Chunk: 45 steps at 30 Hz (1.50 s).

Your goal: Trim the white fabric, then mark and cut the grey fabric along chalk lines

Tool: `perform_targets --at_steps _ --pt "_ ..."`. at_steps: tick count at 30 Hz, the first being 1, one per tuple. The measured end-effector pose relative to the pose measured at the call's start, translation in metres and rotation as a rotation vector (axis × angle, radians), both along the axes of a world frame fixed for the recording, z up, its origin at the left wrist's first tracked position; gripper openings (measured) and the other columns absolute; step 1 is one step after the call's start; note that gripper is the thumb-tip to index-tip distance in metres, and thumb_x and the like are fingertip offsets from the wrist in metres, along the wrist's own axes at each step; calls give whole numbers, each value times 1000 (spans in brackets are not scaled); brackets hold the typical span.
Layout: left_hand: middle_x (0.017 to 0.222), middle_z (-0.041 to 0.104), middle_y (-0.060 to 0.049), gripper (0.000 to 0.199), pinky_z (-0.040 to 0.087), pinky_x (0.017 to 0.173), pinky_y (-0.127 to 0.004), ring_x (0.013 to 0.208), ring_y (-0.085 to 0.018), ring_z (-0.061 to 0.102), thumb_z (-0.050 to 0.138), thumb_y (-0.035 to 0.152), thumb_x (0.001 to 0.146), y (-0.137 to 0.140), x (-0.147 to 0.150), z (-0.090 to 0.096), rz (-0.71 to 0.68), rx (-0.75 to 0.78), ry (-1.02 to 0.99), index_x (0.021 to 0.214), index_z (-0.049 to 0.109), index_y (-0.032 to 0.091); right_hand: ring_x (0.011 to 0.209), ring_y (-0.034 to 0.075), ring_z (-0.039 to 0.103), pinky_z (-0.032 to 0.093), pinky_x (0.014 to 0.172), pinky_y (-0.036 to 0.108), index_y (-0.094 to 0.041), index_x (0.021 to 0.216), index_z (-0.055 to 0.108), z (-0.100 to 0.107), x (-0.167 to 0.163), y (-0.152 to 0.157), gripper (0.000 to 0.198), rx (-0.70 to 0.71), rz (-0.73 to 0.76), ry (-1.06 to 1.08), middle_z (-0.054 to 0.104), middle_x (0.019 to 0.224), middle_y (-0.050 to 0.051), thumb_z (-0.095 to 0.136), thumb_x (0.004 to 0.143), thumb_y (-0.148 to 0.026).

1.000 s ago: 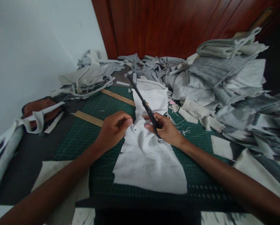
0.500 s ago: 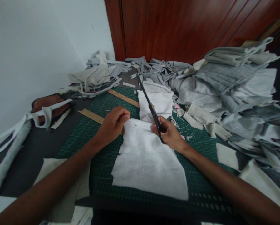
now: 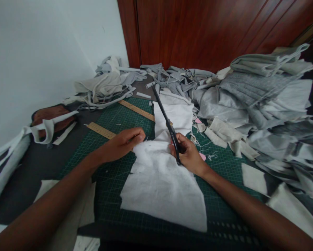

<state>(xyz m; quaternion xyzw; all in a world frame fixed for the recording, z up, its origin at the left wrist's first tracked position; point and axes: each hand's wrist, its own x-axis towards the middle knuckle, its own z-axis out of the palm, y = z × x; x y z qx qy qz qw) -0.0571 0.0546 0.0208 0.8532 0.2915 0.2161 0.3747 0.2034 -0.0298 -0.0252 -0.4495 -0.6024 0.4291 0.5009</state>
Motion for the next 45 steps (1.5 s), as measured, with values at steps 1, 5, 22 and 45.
perform_targets --at_steps 1,5,22,45 --pt "76 48 3 41 38 65 -26 68 -13 44 39 46 110 0 -2 0 -43 -23 10 81 49 20 65 10 39 34 59 26 -24 81 48 0 0 0 22 8 1 -1 44 73 -6 69 85 -26" --pt "72 44 3 49 35 62 -26 65 -13 41 37 52 112 5 -9 0 -136 -78 15 77 46 20 66 10 40 35 60 26 -24 80 46 1 0 0 21 23 3 -8 44 74 -6 67 85 -23" --pt "77 56 -4 44 44 69 -26 75 -15 55 61 48 105 5 -13 9 -486 -405 -136 75 70 18 68 10 42 35 61 26 -23 84 51 -4 2 -1 20 28 47 -5 45 78 -6 61 81 -7" --pt "53 52 -1 54 44 60 -25 58 -14 47 55 51 108 15 -19 7 -532 -370 -531 64 51 19 57 8 34 29 49 25 -25 81 47 8 2 -2 28 -92 -7 46 42 69 -8 75 83 -30"
